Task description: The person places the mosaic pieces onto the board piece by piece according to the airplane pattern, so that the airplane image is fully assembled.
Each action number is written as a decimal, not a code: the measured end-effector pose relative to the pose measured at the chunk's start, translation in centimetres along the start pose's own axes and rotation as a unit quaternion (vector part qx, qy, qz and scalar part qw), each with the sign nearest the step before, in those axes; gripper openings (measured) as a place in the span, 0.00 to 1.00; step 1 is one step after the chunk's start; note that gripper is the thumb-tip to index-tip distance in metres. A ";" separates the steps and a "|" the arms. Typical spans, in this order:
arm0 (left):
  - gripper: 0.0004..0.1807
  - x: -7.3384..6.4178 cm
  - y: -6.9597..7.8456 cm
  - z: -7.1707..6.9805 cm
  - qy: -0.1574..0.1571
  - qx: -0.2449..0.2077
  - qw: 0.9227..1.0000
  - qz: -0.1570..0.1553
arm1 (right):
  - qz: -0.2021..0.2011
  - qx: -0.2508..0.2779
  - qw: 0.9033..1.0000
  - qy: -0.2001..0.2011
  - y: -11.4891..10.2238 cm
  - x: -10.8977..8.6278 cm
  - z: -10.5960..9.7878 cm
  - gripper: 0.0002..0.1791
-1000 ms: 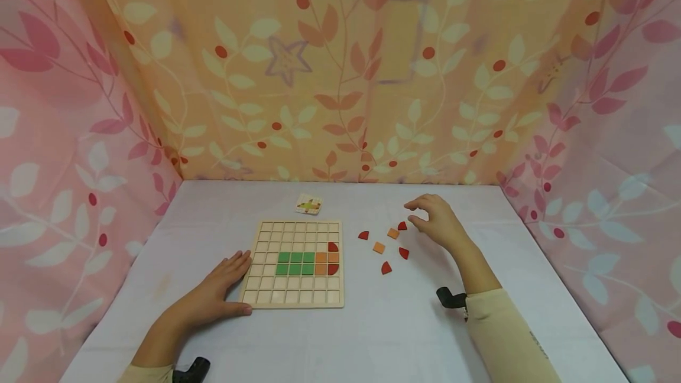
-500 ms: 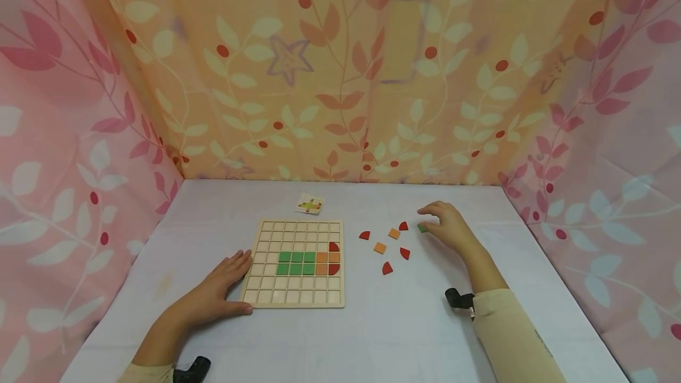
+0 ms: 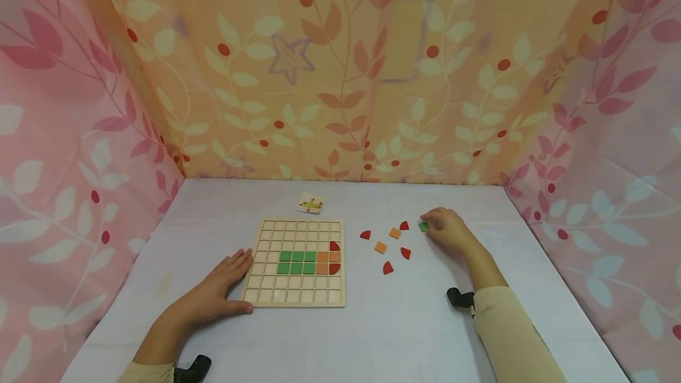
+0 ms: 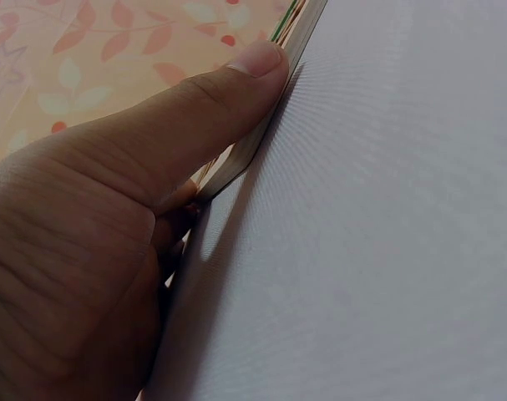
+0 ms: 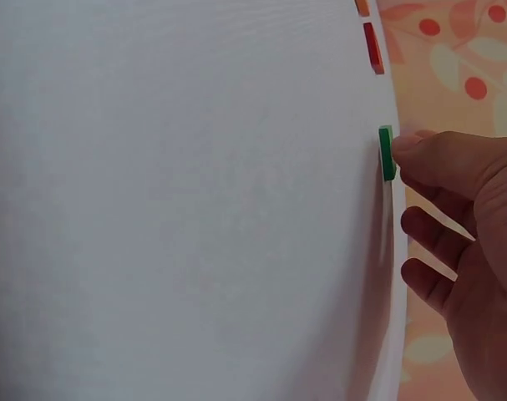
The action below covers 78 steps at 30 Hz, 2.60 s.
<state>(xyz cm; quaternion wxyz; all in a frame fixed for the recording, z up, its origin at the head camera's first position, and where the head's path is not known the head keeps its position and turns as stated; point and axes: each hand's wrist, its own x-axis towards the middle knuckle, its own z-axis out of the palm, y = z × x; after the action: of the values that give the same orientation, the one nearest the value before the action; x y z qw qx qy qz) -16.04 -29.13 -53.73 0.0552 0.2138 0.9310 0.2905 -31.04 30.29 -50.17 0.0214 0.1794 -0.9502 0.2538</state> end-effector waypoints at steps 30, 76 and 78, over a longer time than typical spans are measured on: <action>0.64 -0.2 -0.2 0.2 0.023 0.013 0.999 0.034 | 0.027 -0.028 0.999 -0.017 0.2 0.1 0.4 0.15; 0.64 -0.2 0.5 -0.2 0.010 0.005 1.000 0.018 | -0.068 0.014 0.997 0.036 -11.6 0.4 1.7 0.14; 0.65 -0.2 0.5 -0.2 0.007 0.004 1.000 0.013 | -0.074 0.017 0.996 0.036 -12.2 0.5 1.9 0.13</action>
<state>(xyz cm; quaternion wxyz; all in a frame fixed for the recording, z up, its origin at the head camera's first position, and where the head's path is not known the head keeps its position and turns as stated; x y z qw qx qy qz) -15.75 -28.94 -53.26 0.0444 0.2241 0.9296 0.2893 -27.16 19.33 -45.98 0.0716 0.2406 -0.9283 0.2742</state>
